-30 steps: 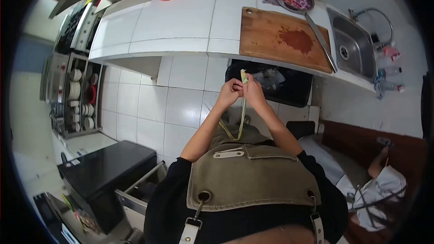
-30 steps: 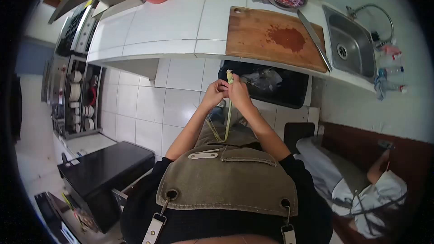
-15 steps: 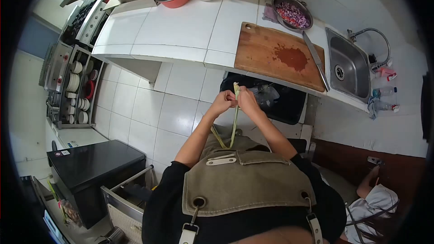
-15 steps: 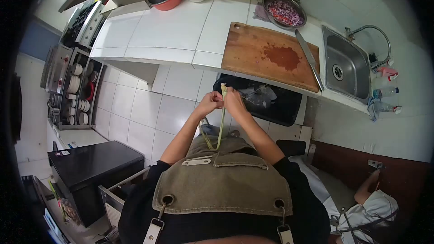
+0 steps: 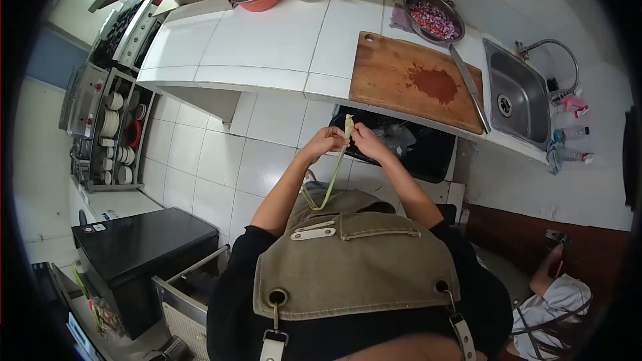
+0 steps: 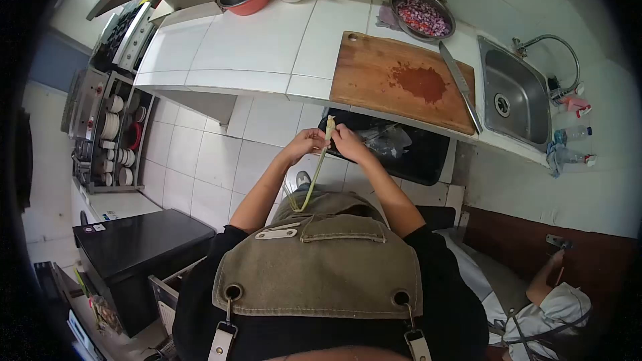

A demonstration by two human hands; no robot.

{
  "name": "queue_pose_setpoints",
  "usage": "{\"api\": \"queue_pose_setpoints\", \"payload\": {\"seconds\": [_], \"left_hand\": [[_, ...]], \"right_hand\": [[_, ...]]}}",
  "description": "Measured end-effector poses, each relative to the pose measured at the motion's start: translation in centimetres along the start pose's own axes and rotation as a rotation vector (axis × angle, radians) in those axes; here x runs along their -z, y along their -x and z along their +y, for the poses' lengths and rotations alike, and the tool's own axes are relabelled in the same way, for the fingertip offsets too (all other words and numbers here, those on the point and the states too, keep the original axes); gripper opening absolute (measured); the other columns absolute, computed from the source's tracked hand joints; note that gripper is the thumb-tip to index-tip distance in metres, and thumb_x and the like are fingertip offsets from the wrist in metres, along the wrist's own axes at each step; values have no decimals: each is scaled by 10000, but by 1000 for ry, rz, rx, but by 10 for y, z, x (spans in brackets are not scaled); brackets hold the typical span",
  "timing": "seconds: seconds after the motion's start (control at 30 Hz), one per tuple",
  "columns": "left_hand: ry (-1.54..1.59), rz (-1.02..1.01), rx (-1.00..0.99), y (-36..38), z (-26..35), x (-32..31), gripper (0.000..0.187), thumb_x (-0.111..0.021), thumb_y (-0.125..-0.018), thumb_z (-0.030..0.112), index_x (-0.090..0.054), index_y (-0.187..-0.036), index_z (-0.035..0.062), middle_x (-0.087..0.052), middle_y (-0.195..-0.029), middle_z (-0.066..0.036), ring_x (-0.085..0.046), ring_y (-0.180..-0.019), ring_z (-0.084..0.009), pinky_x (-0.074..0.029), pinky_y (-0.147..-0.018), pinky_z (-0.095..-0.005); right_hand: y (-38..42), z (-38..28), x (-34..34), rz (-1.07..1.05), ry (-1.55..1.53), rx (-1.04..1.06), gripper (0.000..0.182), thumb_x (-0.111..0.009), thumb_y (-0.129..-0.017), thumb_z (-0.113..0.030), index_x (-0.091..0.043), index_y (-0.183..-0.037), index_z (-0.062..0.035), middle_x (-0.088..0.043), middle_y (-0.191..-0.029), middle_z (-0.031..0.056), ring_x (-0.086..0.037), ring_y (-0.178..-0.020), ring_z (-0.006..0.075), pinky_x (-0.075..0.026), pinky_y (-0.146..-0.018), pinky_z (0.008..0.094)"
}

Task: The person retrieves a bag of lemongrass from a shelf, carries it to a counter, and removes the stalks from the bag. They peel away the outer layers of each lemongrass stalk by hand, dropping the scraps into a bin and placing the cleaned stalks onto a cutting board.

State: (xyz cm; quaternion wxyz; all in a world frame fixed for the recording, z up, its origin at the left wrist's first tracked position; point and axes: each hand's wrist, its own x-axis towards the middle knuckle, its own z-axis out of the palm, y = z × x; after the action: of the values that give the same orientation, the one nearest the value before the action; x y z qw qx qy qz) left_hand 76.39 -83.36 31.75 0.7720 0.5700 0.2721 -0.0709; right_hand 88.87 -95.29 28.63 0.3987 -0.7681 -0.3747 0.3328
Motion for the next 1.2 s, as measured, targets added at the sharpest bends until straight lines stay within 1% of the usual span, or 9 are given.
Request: {"api": "queue_pose_setpoints", "payload": {"seconds": [0.03,0.2,0.33,0.5,0.73,0.83,0.97,1.03,1.2], "left_hand": [[31,-18,16,1,-2,1,135,-633,-796,139,-548,-886,85,-607,-829,-7,-554,-752,-79,-427,-687,-225],[255,-8,58,-2,-9,1,113,-578,-834,108,-528,-919,53,-592,-798,-34,-555,-683,-98,-454,-605,-223],[440,12,94,1,-8,-1,73,-514,-870,101,-489,-913,48,-541,-730,-38,-506,-603,-102,-444,-544,-224],[410,-60,138,0,-15,5,74,-449,-901,121,-472,-885,52,-482,-689,-19,-429,-545,-93,-392,-499,-214],[321,-143,176,6,-3,-3,112,-449,-904,140,-493,-899,38,-450,-663,4,-358,-523,-66,-324,-468,-195],[177,-183,225,13,1,4,139,-457,-901,148,-508,-933,23,-448,-664,10,-350,-518,-54,-312,-460,-186],[-77,-134,295,23,-12,56,195,-452,-905,163,-519,-992,2,-450,-664,16,-342,-512,-38,-296,-451,-174],[35,-185,278,37,-10,77,214,-437,-910,170,-521,-1008,-1,-450,-663,16,-341,-507,-38,-295,-451,-172],[175,-247,117,54,35,52,263,-395,-923,190,-523,-1041,-7,-478,-677,2,-358,-498,-49,-307,-462,-168]], "right_hand": [[1,5,-5,-29,-97,-77,310,-423,-900,-272,-472,-933,32,-574,-852,281,-535,-892,451,-413,-771,474],[13,-13,-24,256,43,61,263,-378,-924,-212,-445,-830,24,-548,-756,283,-533,-747,467,-411,-636,504],[10,-12,-31,284,116,-46,255,-367,-923,-213,-464,-858,14,-564,-772,270,-546,-763,446,-406,-685,510],[18,-11,-20,355,587,262,155,-514,-820,-163,-508,-754,-23,-606,-701,173,-599,-674,340,-439,-637,443],[29,-10,1,358,648,343,151,-555,-783,-169,-540,-748,-23,-606,-668,141,-605,-649,316,-446,-625,413],[29,5,18,139,483,354,166,-538,-794,-166,-546,-755,-5,-595,-671,173,-586,-642,328,-438,-570,396],[32,71,91,108,-5,25,219,-471,-847,-179,-504,-716,-7,-508,-586,59,-477,-533,190,-396,-517,316],[42,104,129,123,-349,-215,269,-460,-877,-221,-492,-694,-27,-439,-583,-6,-428,-547,118,-378,-507,287],[54,153,124,124,-59,-202,209,-515,-868,-195,-550,-772,-12,-518,-607,26,-507,-553,114,-431,-534,276]]}}
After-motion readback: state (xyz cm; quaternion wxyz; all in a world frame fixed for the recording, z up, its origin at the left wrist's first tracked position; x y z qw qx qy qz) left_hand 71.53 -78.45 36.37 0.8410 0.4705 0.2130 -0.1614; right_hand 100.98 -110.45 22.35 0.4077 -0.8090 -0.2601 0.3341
